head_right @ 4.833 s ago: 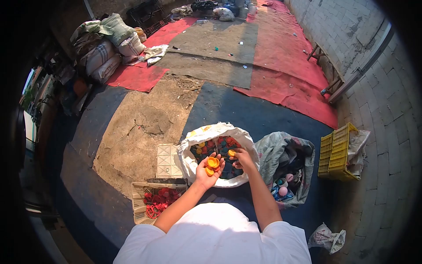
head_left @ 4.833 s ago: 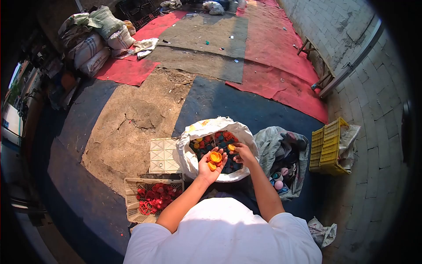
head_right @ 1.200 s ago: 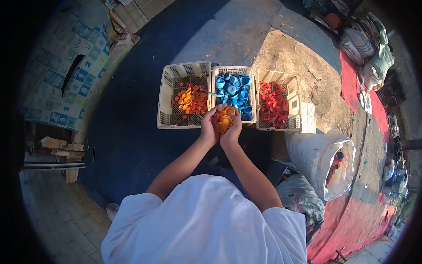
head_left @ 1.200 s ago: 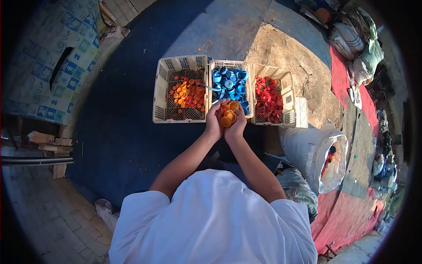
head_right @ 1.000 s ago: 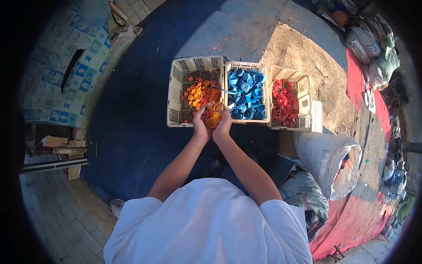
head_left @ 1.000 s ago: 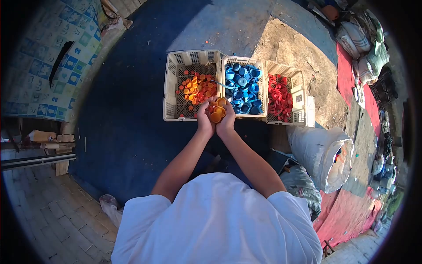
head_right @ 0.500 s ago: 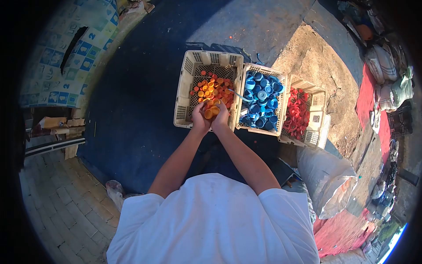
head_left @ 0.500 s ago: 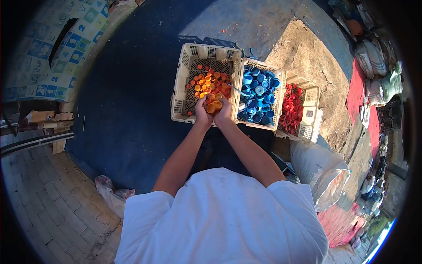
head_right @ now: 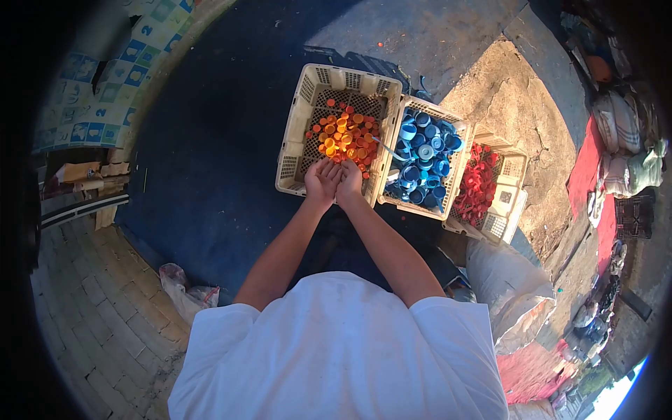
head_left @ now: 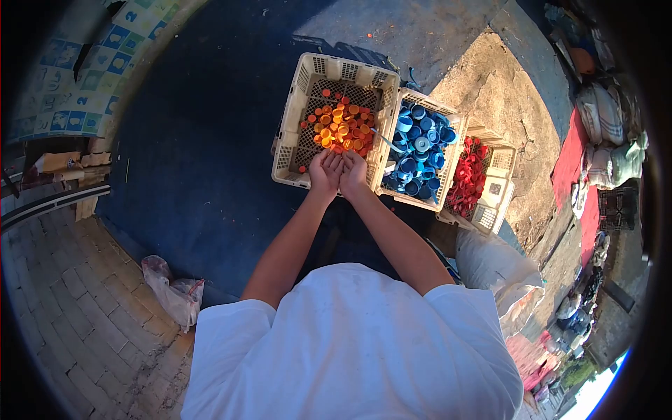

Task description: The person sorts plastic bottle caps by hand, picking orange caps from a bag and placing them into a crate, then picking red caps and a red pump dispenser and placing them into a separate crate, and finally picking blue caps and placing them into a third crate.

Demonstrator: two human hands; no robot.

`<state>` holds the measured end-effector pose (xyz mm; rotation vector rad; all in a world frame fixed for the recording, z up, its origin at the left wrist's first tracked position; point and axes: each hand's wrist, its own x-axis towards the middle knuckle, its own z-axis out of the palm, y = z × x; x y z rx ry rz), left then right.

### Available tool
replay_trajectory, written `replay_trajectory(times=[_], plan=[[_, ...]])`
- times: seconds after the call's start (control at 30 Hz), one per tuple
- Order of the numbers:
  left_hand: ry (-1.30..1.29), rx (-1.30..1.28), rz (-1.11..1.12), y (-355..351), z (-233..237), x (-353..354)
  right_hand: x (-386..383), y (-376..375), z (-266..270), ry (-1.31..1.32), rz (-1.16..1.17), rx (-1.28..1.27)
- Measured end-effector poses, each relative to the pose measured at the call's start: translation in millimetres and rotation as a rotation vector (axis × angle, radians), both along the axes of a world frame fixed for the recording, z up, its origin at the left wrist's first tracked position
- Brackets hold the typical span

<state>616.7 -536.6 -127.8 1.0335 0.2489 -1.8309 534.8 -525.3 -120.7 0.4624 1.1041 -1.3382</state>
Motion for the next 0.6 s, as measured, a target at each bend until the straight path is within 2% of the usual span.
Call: replay_trajectory(times=[0.37,0.47,0.6], plan=[[-0.022,-0.008,-0.07,30,-7,13,-1,35,18,0.046,0.083,-0.061],[-0.021,-0.014,-0.101,43,30,20,-9,57,22,0.027,0.108,-0.097],[0.073,-0.003,-0.151,66,49,33,-30,95,33,-0.027,0.156,-0.176]])
